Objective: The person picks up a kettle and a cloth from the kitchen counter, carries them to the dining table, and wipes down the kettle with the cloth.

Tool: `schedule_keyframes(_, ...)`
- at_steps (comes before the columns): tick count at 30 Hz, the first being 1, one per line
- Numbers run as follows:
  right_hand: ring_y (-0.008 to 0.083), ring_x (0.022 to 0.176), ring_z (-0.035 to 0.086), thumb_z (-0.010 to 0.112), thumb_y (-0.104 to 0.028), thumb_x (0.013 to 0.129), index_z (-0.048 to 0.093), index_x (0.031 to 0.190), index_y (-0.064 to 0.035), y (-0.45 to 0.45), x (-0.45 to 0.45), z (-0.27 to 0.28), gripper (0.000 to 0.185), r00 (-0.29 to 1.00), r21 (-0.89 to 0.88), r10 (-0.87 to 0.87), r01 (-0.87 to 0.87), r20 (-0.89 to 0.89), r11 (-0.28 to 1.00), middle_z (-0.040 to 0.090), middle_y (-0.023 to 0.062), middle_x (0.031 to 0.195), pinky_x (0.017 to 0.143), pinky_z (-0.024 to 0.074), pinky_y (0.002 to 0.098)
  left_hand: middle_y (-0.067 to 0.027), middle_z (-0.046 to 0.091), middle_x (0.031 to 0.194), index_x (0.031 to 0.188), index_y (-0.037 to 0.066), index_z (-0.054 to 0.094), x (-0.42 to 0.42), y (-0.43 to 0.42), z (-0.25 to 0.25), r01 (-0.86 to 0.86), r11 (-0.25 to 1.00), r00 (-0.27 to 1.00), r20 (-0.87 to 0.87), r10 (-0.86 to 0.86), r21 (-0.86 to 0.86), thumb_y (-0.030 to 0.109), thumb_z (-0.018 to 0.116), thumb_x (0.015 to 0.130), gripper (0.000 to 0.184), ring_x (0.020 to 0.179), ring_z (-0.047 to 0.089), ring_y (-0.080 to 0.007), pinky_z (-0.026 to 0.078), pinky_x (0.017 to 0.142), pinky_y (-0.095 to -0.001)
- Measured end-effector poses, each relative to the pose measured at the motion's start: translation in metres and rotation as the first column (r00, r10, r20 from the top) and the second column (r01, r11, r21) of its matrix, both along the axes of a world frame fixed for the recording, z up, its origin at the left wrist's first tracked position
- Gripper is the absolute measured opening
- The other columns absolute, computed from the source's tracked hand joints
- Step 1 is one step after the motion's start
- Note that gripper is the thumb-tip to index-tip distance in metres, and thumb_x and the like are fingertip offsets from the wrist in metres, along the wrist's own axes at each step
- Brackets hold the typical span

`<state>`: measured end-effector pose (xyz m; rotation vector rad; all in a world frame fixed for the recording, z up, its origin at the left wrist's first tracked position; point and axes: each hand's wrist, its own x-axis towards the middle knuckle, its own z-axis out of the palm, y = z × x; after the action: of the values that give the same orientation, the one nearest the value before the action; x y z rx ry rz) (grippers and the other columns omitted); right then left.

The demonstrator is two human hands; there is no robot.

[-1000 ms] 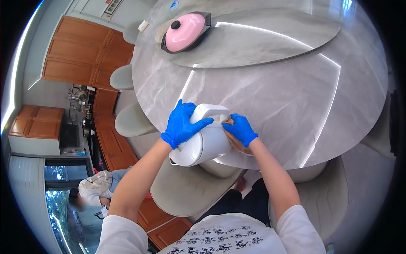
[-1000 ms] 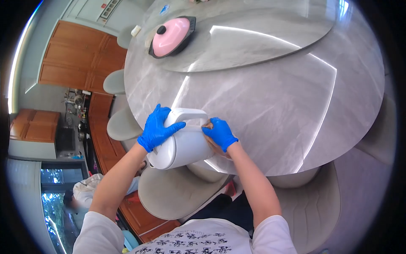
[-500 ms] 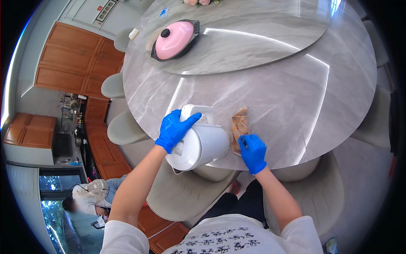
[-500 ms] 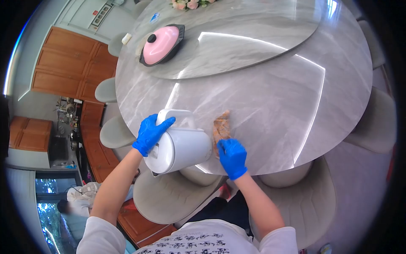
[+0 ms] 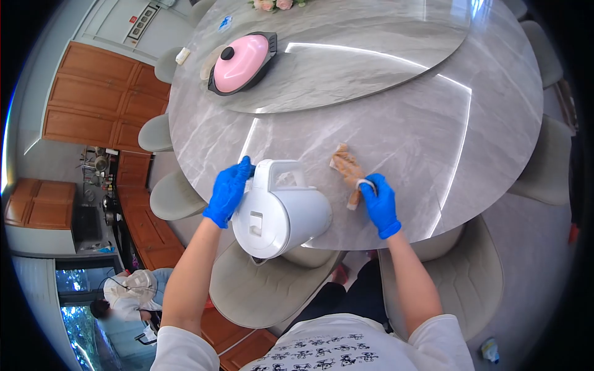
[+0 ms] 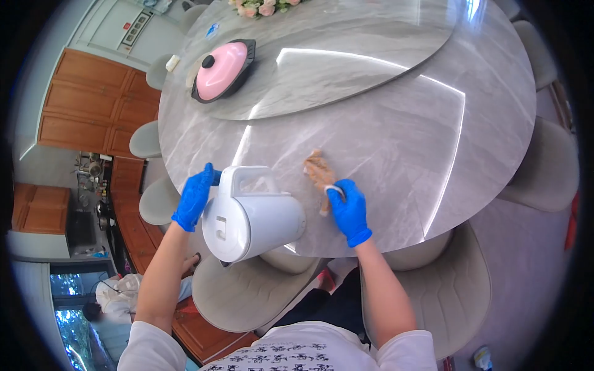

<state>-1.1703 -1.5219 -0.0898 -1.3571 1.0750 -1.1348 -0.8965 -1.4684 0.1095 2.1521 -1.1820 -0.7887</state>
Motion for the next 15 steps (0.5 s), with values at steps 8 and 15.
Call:
schedule_keyframes(8, 0.0185, 0.066, 0.060, 0.072, -0.020, 0.078, 0.062, 0.088, -0.0001, -0.044, -0.008, 0.077, 0.024, 0.954, 0.049, 0.294, -0.292, -0.055, 0.955, 0.063, 0.0156, 0.077, 0.062, 0.0485, 0.0313, -0.0109, 0.059, 0.090, 0.085, 0.008, 0.068, -0.083, -0.017, 0.040, 0.568, 0.818, 0.731, 0.507, -0.456, -0.085, 0.011, 0.073, 0.073, 0.013, 0.085, 0.057, -0.0281, 0.046, 0.076, -0.0370)
schedule_keyframes(15, 0.0126, 0.077, 0.056, 0.074, -0.016, 0.076, 0.064, 0.097, -0.0026, -0.054, -0.005, 0.109, 0.027, 0.892, 0.081, 0.450, -0.451, 0.039, 0.889, 0.063, 0.0080, 0.083, 0.074, 0.0467, 0.0277, -0.0170, 0.063, 0.100, 0.115, 0.009, 0.061, -0.107, -0.077, -0.001, 0.728, 0.676, 0.650, 0.197, -0.734, 0.116, 0.025, 0.072, 0.075, 0.045, 0.092, 0.061, -0.0327, 0.048, 0.081, -0.0389)
